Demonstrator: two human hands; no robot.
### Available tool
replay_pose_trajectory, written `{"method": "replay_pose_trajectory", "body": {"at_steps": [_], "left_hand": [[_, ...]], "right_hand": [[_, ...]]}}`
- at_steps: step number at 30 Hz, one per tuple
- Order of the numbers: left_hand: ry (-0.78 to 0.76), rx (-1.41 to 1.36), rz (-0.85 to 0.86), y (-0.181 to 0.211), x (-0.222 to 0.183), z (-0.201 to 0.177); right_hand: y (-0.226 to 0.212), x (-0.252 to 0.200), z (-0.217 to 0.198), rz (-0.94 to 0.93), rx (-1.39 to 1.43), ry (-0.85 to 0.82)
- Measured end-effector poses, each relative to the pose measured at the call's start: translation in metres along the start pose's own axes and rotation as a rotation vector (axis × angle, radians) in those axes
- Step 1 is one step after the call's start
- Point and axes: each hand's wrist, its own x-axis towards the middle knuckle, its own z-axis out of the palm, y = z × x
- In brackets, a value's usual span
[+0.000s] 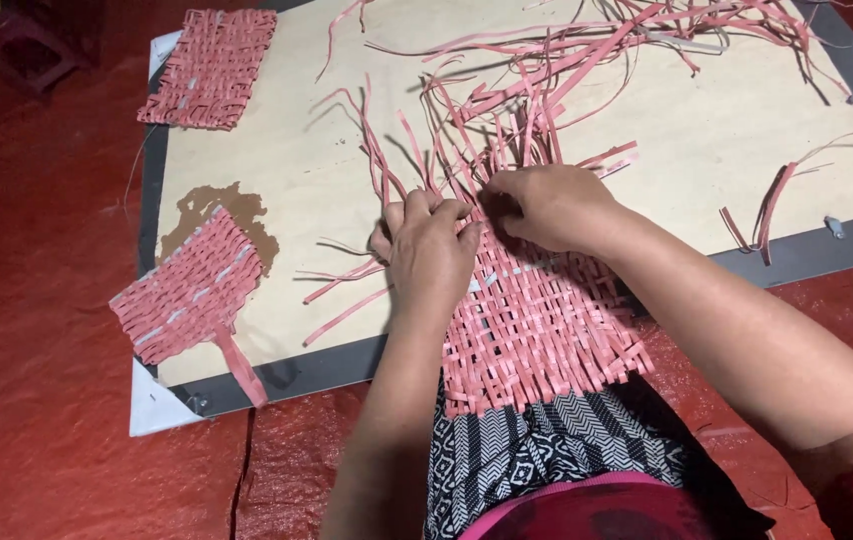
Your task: Weaving pink plastic strips together on a flat surface to create a mat or fan.
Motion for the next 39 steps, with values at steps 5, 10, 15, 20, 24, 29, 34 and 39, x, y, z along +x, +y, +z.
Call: {"method": "replay_pose_trajectory", "body": {"at_steps": [5, 10, 15, 20, 24, 29, 34, 39], "left_hand": [[-0.003, -0.025, -0.06, 0.007, -0.003, -0.006], [0.018, -0.011, -0.119, 0.014, -0.001, -0.007], [0.021, 0.007, -0.101, 0.011, -0.002, -0.003], [0.038, 0.029, -0.058, 0.016, -0.003, -0.006], [0.169, 0.055, 0.133, 0.023, -0.007, -0.014], [0.083, 0.117, 0.118, 0.029, -0.008, -0.013], [0.136, 0.33, 0.342, 0.02, -0.005, 0.006], [-0.025, 0.148, 0.321, 0.029, -0.005, -0.006]], "right_hand": [[-0.001, 0.01, -0.006, 0.075, 0.054, -0.113], [0.001, 0.016, -0.002, 0.074, 0.066, -0.152], [-0.008, 0.003, -0.018, 0.065, 0.14, -0.141], [0.023, -0.03, -0.025, -0.063, 0.68, 0.266], [0.059, -0.052, -0.009, 0.0, 0.471, 0.751], [0.072, -0.053, 0.009, -0.037, 0.15, 0.757], [0.053, -0.04, 0.005, -0.242, -0.25, 0.87], [0.046, -0.021, 0.02, -0.263, -0.128, 0.651]]}}
